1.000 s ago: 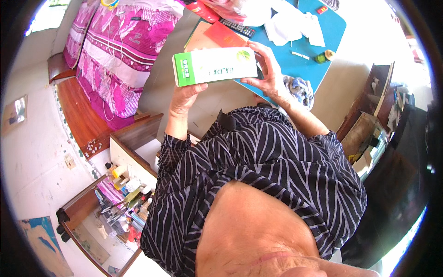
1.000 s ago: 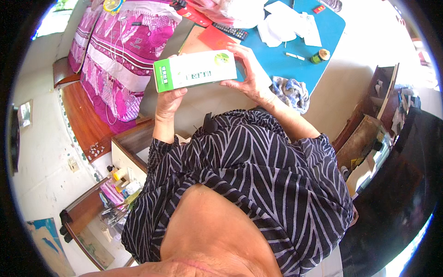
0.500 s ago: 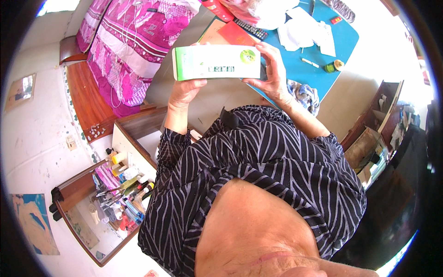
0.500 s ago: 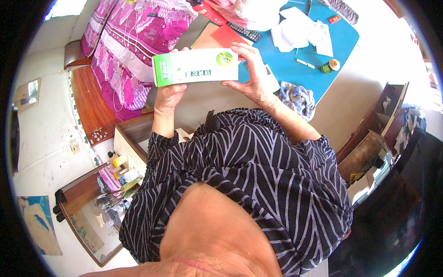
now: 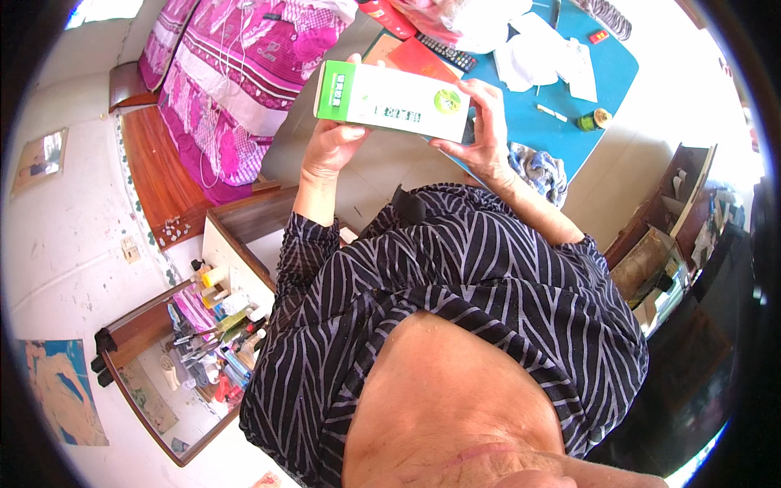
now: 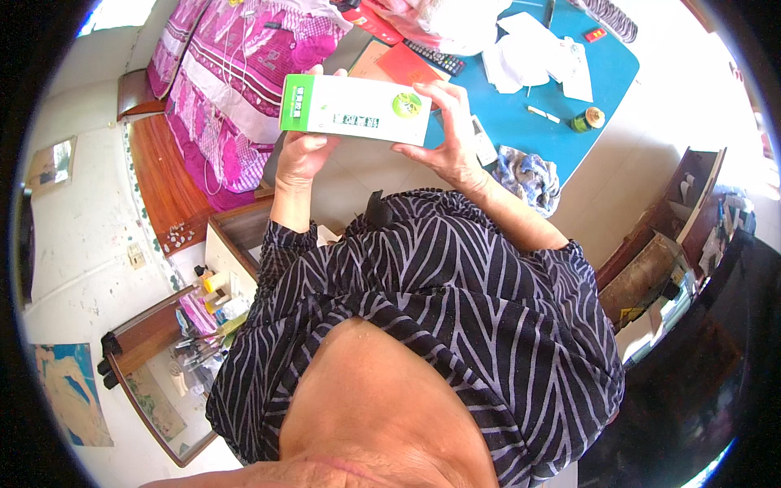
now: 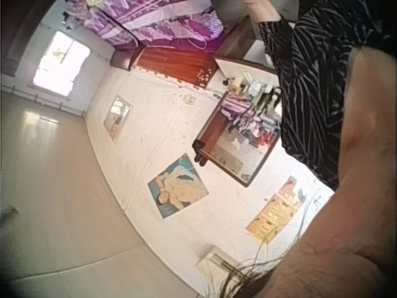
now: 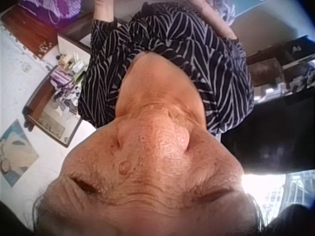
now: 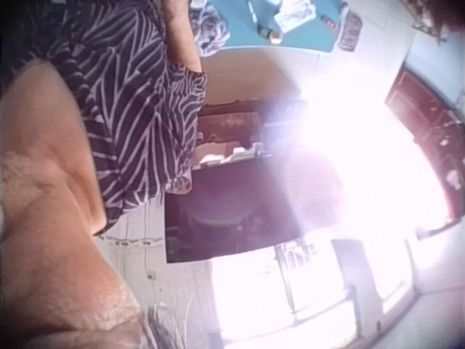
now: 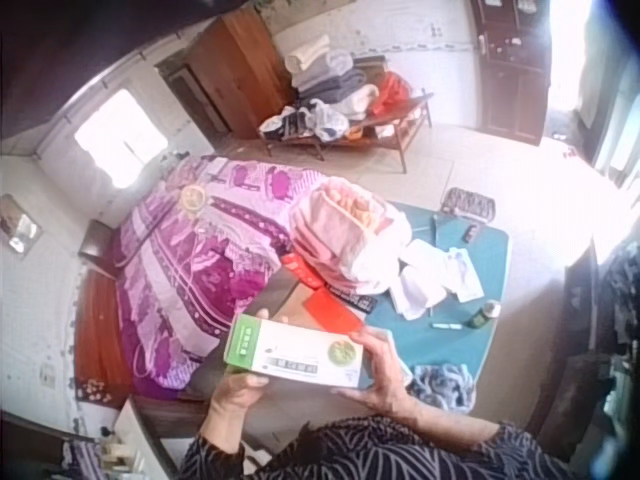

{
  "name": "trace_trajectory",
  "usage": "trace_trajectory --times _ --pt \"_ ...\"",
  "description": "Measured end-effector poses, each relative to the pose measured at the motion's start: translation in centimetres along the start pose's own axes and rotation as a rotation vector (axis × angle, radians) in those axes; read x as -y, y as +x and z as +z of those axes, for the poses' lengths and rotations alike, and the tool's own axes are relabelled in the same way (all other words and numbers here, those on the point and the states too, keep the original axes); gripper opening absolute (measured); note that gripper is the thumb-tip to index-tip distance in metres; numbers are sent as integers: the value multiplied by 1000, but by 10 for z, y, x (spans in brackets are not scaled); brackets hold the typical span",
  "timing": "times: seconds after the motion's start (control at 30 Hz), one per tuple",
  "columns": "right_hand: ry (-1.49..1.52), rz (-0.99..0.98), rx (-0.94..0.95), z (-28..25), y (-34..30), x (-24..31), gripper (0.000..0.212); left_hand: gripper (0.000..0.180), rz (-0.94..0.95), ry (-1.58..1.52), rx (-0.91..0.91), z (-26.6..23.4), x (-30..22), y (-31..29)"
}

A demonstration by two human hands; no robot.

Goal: The person picks up several packaged toothbrushes from the floor, places them into a larger package, and then organizes various medicine bottles and items on a table while wiping the surface with a cloth.

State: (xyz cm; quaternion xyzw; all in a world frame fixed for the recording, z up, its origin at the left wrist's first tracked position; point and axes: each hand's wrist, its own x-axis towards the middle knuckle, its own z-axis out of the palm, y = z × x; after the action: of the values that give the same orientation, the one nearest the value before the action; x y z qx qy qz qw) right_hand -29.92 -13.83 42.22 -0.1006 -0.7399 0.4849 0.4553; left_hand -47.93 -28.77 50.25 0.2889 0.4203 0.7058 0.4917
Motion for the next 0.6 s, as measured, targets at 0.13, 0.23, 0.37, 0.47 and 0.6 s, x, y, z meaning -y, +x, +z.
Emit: trace_trajectory --times 0.13,0.23,0.37,0.47,0.6 --pt "-78 12 -19 4 2 12 91 83 39 -1 -57 0 4 4" --pt "-118 24 -26 10 3 15 90 52 16 -39 -193 -11 12 10" --pt "-55 47 79 11 -1 18 86 34 20 -31 -273 -19 11 18" --pt "381 307 90 19 -12 17 67 34 0 -2 -304 -27 8 24" --pt "731 646 215 28 -20 16 48 36 -58 21 -275 -26 10 28"
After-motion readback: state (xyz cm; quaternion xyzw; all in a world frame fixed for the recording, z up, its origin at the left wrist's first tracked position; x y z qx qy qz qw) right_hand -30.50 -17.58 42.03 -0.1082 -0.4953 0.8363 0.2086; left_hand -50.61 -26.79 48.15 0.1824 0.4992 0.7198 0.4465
